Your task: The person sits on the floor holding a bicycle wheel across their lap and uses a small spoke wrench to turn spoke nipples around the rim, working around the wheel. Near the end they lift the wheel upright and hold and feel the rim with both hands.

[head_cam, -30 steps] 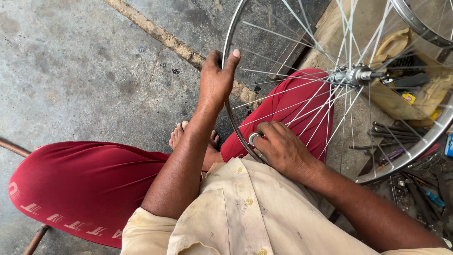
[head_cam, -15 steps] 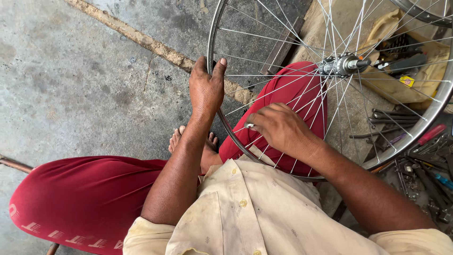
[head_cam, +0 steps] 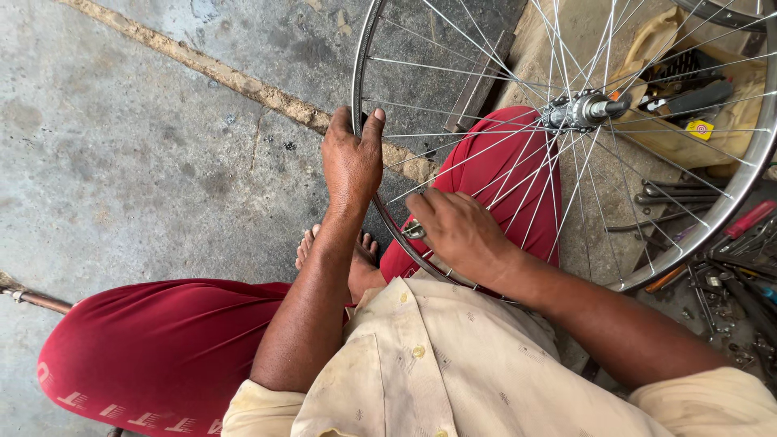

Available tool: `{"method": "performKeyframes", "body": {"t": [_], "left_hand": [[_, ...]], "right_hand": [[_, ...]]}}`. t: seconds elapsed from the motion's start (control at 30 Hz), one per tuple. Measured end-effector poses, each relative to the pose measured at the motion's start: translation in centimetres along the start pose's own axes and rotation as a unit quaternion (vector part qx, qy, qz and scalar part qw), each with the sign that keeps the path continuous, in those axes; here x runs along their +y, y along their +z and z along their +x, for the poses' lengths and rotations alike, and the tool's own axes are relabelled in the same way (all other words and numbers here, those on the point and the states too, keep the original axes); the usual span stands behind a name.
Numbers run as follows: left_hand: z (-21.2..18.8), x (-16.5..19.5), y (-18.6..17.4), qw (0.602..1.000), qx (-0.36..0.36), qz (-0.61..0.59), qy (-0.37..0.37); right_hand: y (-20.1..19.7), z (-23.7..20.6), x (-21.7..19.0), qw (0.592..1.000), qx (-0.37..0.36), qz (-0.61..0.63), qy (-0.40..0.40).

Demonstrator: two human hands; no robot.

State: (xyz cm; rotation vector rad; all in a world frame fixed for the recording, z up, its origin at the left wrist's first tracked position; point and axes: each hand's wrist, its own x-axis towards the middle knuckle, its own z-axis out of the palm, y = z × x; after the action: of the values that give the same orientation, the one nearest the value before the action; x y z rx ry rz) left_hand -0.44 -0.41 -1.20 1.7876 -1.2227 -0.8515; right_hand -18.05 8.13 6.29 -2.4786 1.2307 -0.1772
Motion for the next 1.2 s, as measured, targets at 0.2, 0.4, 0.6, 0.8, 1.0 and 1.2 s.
{"method": "performKeyframes", "body": {"t": [0.2, 0.4, 0.6, 0.8, 1.0, 1.2], "left_hand": [[0.0, 0.4, -0.3, 1.000, -0.007, -0.009, -0.014], [0.0, 0.7, -0.3, 1.000, -0.008, 0.007, -0.017], [-0.2, 1.0, -0.7, 1.000, 0.000, 0.001, -0.002], [-0.1, 0.5, -0.4, 1.000, -0.006, 0.018, -0.025], [0.2, 0.4, -0.1, 1.000, 0.001, 0.009, 0.006], [0.0, 0.2, -0.3, 0.999, -0.022, -0.005, -0.025]], "right_hand": [[0.1, 1.3, -0.2, 0.998, -0.047, 0.001, -0.038], [-0.1, -0.6, -0.3, 0.996, -0.016, 0.070, 0.044], [1.2, 1.0, -0.4, 0.993, -0.095, -0.060, 0.027], [-0.8, -0.2, 0.1, 0.987, -0.080, 0.129, 0.055], [0.6, 1.4, -0.8, 0.992, -0.095, -0.076, 0.038], [-0.7, 0.0, 0.1, 0.992, -0.040, 0.116, -0.013]]}}
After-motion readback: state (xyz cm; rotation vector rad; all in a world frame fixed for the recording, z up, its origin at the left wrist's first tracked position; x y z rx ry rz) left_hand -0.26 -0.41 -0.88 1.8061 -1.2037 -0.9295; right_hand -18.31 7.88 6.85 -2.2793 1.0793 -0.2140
